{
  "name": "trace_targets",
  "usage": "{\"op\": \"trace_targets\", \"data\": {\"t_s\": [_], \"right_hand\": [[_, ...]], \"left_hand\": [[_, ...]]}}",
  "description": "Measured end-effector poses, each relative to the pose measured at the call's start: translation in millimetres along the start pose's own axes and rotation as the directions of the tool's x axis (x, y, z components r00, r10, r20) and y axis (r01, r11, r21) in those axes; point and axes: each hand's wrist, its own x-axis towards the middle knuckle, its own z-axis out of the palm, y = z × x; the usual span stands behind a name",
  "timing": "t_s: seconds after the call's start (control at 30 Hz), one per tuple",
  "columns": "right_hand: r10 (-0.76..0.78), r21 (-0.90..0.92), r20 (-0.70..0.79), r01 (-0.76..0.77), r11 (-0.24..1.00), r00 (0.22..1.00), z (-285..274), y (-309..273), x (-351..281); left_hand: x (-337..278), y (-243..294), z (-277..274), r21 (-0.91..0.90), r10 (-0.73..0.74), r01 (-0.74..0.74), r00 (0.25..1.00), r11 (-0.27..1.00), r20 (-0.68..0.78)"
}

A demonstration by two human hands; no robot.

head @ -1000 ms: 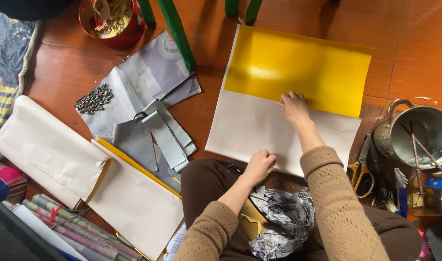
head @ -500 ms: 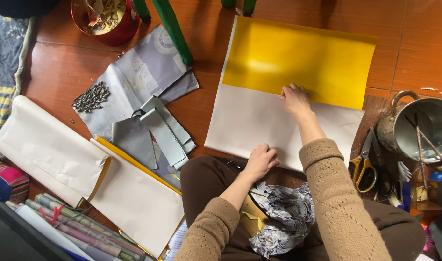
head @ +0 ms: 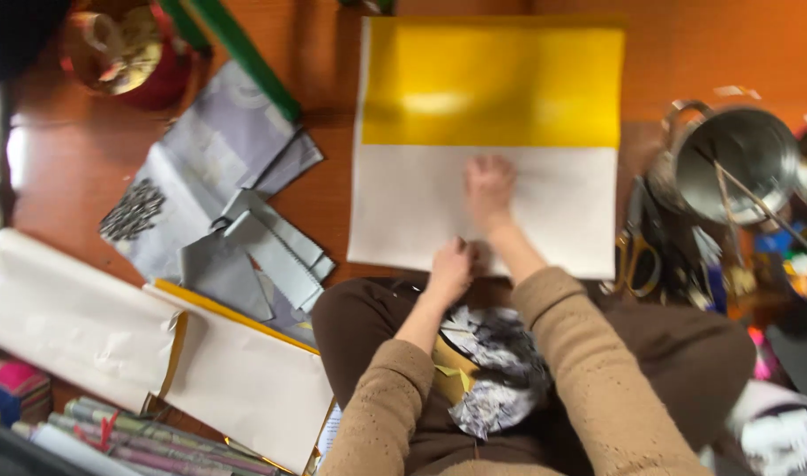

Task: Folding and cutting sheets of paper using scissors while sitting on the floor.

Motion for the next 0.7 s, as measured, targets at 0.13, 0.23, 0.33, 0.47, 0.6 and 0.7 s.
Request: {"op": "trace_targets", "data": {"t_s": [0.13,0.23,0.33,0.47,0.6,0.7], "right_hand": [[-0.05,0.097,-0.015,0.051,0.994,0.999,-14,-13,-79],[-0.005,0.095,-0.137,0.018,0.995,0.991,-2,26,-112],[-0.063,-0.005,-0.123,0.063,0.998,0.99,-14,71,-127],[-0.003,-0.143,-0.149,-0.018,0.99,0.989,-40,127,-145],[0.035,-0.213,-0.178,-0.073,0.974,0.983,-50,131,-146],[0.06,-0.184,-0.192,-0.096,0.978,0.98,-43,133,-147]], "left_hand": [[4,-4,-18,0.237,0.406,-0.359,0.893,0.903,-0.195],[-5,12,-31,0.111,0.073,-0.079,0.996,0.991,0.055],[-10,3,-46,0.139,0.04,-0.059,0.99,0.989,0.136],[-14,-42,-66,0.287,-0.056,-0.02,0.966,0.958,0.251],[-12,-89,-70,0.418,-0.222,0.054,0.904,0.907,0.366],[-12,-121,-81,0.421,-0.348,0.164,0.843,0.892,0.41]]}}
